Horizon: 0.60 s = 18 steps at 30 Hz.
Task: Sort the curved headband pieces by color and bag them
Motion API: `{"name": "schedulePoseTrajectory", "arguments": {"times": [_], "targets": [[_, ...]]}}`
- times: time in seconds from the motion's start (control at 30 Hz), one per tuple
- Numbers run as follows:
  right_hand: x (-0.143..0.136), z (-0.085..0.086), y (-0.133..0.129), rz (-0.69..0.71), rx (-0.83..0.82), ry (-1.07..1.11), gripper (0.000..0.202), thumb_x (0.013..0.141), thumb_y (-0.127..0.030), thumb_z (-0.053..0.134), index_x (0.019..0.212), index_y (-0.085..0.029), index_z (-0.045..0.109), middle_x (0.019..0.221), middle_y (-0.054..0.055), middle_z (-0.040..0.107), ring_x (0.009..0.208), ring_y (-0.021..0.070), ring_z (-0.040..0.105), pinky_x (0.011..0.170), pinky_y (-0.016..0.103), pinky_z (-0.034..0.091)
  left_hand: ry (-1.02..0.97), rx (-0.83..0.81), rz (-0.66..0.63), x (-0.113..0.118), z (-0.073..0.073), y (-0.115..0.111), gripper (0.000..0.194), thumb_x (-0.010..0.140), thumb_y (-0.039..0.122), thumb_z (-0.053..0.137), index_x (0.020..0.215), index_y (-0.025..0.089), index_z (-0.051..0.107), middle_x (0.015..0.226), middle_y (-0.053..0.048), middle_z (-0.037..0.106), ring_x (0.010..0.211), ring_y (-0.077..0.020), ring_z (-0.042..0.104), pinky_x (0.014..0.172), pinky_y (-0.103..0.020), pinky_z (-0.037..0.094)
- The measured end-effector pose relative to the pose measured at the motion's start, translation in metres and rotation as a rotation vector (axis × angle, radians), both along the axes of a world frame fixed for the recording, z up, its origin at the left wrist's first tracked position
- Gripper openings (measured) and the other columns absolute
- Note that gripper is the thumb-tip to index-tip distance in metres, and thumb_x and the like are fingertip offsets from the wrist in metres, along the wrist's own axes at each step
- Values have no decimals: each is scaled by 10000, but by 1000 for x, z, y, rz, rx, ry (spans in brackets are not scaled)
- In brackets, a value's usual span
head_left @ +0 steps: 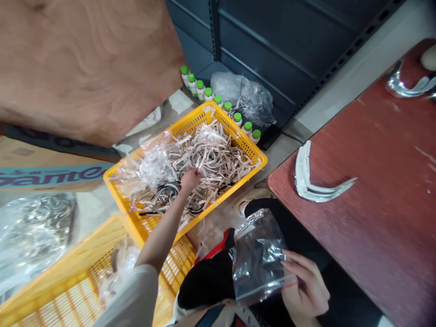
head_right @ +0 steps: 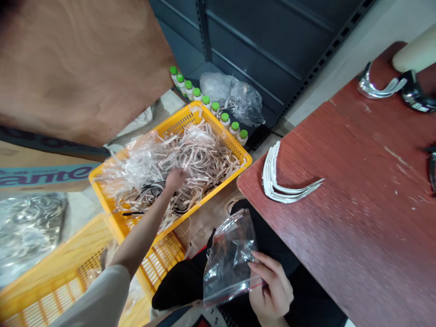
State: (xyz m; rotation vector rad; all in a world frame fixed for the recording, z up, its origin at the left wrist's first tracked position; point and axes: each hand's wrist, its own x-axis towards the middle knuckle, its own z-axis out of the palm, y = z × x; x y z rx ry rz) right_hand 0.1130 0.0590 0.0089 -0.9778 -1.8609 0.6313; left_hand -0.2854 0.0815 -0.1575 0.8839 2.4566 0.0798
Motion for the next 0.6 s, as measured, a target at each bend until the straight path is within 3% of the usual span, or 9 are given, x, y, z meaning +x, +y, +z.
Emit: {"name": "schedulePoseTrajectory", "arguments": {"times": [0.13, 0.23, 0.37, 0.47, 0.6], "targets": [[2, -1, -1, 21, 5, 3, 232, 794, 23, 605, 897, -143, 729, 937, 73, 728, 805, 199, 706, 644, 322, 592, 137, 128, 89, -28, 29, -48, 248, 899, 363, 484, 849, 167, 629, 942, -68, 632, 879, -195, 619, 779, -303, 488], [2, -2, -1, 25, 8, 2, 227, 796, 25, 602, 895, -133, 732, 937, 79, 729, 808, 204, 706, 643, 327, 589, 276, 195, 213, -53, 53, -79, 294, 911, 359, 387, 899, 154, 598, 956, -102, 612, 924, -226, 599, 800, -333, 487], [0, -2, 0, 22, 11, 1, 233, 789, 37, 606, 887, -131, 734, 929, 76, 731, 800, 203, 707, 646, 330, 588, 401, 236, 309, -75, 77, -107, 277, 885, 360, 429, 988, 156, 585, 1045, -130, 610, 979, -268, 599, 857, -399, 491], [-1, -1, 0, 18, 24, 1, 240, 793, 30, 608, 900, -140, 738, 922, 68, 733, 786, 201, 708, 627, 325, 582, 475, 239, 344, -69, 82, -113, 281, 858, 324, 472, 1058, 155, 574, 1110, -148, 613, 1047, -316, 591, 938, -502, 455], [-2, 1, 0, 11, 13, -11, 248, 793, 24, 616, 910, -153, 744, 925, 64, 734, 780, 203, 710, 615, 322, 576, 576, 174, 278, -36, 77, -97, 421, 827, 254, 473, 1222, 113, 504, 1381, -230, 483, 1321, -373, 417, 1103, -675, 196]]}}
